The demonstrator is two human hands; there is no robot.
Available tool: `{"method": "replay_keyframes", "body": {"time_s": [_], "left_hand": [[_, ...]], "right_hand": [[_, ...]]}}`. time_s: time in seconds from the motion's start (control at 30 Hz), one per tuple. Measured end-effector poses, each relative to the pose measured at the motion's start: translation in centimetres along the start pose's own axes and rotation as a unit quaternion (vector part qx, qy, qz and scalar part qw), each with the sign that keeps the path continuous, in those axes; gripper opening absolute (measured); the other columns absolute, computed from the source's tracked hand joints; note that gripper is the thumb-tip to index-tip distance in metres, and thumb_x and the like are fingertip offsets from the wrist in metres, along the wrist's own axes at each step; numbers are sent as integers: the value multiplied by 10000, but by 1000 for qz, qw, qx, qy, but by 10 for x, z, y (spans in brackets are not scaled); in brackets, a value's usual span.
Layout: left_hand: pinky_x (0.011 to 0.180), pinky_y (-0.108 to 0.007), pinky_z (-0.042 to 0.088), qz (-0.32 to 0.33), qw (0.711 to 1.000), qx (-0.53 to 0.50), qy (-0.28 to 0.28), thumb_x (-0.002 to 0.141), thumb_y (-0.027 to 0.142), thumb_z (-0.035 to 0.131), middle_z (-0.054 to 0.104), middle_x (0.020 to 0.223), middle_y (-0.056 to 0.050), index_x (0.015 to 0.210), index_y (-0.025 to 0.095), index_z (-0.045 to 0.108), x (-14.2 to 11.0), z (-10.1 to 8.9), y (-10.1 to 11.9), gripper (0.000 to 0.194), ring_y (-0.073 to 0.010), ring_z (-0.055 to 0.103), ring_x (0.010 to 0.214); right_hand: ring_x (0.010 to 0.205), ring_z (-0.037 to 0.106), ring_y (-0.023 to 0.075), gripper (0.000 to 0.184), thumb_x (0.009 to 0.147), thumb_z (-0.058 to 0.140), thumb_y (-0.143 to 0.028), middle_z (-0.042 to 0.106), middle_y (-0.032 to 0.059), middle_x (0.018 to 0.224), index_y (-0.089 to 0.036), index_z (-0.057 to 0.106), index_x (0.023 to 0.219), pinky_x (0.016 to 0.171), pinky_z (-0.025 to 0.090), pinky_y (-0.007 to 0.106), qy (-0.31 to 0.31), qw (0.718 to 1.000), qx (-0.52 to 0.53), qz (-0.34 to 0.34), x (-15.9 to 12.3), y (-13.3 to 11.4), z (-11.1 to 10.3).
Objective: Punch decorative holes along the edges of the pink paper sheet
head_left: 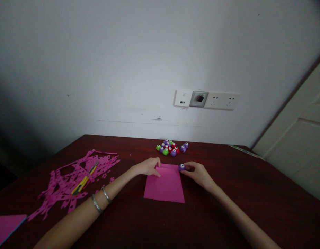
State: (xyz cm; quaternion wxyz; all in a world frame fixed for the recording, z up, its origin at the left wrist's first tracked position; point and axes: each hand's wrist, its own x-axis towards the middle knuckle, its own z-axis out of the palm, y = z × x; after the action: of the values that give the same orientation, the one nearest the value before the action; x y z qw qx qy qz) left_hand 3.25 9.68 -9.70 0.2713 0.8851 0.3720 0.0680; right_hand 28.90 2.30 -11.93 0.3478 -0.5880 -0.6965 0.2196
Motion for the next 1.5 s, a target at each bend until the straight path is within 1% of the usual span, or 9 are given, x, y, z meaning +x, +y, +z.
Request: {"method": "replay_keyframes", "body": {"time_s": [0.1,0.17,0.33,0.47,0.57,0.87,1.13,1.27,1.5], "left_hand": [[586,-234,395,-1,999,-46,9,586,236,681,610,801,-24,940,141,576,1,0,-1,381,-149,552,686],[594,-236,407,-1,997,-75,17,605,206,643,629,756,-24,927,124,608,2,0,-3,334,-147,568,668],[574,-223,406,-4,988,-155,13,657,222,593,662,707,-28,819,124,671,5,-3,-11,204,-136,579,639],[562,-214,395,-5,973,-229,7,654,200,606,644,635,-18,757,106,671,6,-6,-10,154,-112,553,588],[546,-212,379,-8,965,-263,9,650,179,606,630,603,-9,747,107,670,6,-7,-7,136,-100,531,560],[533,-213,372,-12,955,-298,8,650,156,612,602,551,9,733,104,664,6,-5,-7,111,-83,502,512],[567,-233,396,-22,954,-300,11,654,158,622,626,580,-4,742,114,672,8,-2,-10,110,-95,530,537],[598,-241,408,-28,955,-296,15,650,169,627,652,639,-21,749,115,675,9,-1,-11,123,-105,553,581],[563,-226,383,-29,956,-290,25,640,184,615,641,616,-18,743,114,681,9,6,-12,141,-105,535,565]], "right_hand": [[789,628,199,239,674,652,-306,689,53,863,-184,687,876,732,481,304,4,1000,4,12,-1,-1,-1],[799,633,203,235,670,652,-290,695,53,863,-183,688,876,737,481,303,5,1000,11,25,-1,-2,-1],[815,640,204,216,682,641,-283,707,47,848,-184,689,867,748,476,293,-3,999,33,39,-1,-8,-4],[765,641,198,214,670,656,-310,705,45,796,-175,685,833,714,472,284,19,998,27,45,-2,-9,-2],[743,637,192,218,658,668,-334,696,36,774,-183,682,814,693,465,281,36,998,17,39,-2,-7,1],[748,630,185,211,660,674,-345,692,34,783,-189,665,802,702,460,282,40,999,1,27,-5,-10,5],[728,622,182,198,654,680,-326,683,31,769,-187,655,794,681,457,279,46,999,-9,27,-6,-13,5],[732,622,179,201,660,674,-324,684,30,780,-188,657,807,682,457,279,34,999,-5,24,-6,-12,7],[745,626,175,188,664,673,-306,687,27,801,-196,667,816,681,460,272,18,1000,5,10,-7,-13,6]]}}
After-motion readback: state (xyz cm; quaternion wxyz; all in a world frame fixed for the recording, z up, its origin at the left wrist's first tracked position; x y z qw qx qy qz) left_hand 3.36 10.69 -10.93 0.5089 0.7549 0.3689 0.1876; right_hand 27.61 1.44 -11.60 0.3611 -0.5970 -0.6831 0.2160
